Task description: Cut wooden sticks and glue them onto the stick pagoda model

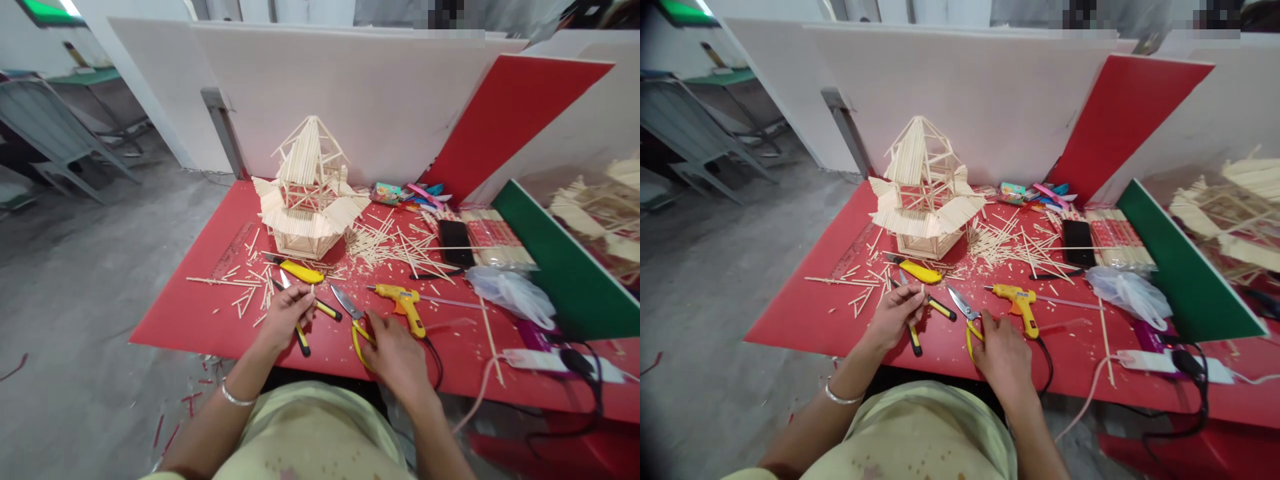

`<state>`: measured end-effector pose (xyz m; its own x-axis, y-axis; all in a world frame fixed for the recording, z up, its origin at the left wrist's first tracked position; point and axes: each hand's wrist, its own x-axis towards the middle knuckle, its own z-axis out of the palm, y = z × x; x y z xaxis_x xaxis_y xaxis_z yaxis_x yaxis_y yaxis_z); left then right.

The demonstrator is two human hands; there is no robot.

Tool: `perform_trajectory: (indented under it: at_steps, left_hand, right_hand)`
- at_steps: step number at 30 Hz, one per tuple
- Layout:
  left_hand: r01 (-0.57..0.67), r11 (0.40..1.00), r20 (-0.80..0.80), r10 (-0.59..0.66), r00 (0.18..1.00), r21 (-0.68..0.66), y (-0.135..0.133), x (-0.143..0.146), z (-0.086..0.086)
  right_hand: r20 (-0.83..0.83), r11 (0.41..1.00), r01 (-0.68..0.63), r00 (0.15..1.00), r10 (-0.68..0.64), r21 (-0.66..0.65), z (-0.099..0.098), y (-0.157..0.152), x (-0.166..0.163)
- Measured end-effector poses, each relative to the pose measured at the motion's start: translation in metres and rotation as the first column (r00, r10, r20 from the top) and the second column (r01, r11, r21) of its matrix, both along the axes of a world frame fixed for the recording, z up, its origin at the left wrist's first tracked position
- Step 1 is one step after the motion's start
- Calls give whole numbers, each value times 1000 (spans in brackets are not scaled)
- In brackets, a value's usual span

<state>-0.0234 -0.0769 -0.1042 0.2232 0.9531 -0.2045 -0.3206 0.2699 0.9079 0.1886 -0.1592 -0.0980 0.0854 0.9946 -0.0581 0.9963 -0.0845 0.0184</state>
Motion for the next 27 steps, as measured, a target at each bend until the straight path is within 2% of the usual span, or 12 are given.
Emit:
perform_trajectory:
  at_steps: [4,8,12,15,17,20,22,24,27]
  left_hand:
    - [-4,1000,-41,4,999,-1,4,0,-1]
    - [-11,1000,-107,12,994,14,6,0,1]
    - [-24,999,-135,29,990,33,6,-4,1]
    - [-70,997,-127,74,989,35,6,-10,-5]
    - [-72,997,-116,75,990,33,6,-13,-10]
    - [29,999,-108,-24,994,45,3,-13,-14]
    - [90,994,-118,-83,990,58,0,-12,-14]
    - [113,992,-136,-105,985,56,-3,-10,-13]
    - [127,991,-140,-119,983,47,-5,-9,-12]
  right_hand:
    - [-66,998,-47,997,50,45,17,11,0]
    - [-107,991,-63,991,75,116,36,54,-10]
    - [-81,993,-71,994,79,93,40,94,-22]
    - [-164,989,-76,982,96,127,40,98,-33]
    - [-352,978,-128,918,180,168,42,92,-42]
    - [-657,953,-190,692,299,234,40,81,-58]
    - [-749,951,-156,588,306,266,33,76,-67]
    - [-780,956,-104,557,284,274,25,75,-71]
    - [-795,966,-73,554,247,250,14,73,-70]
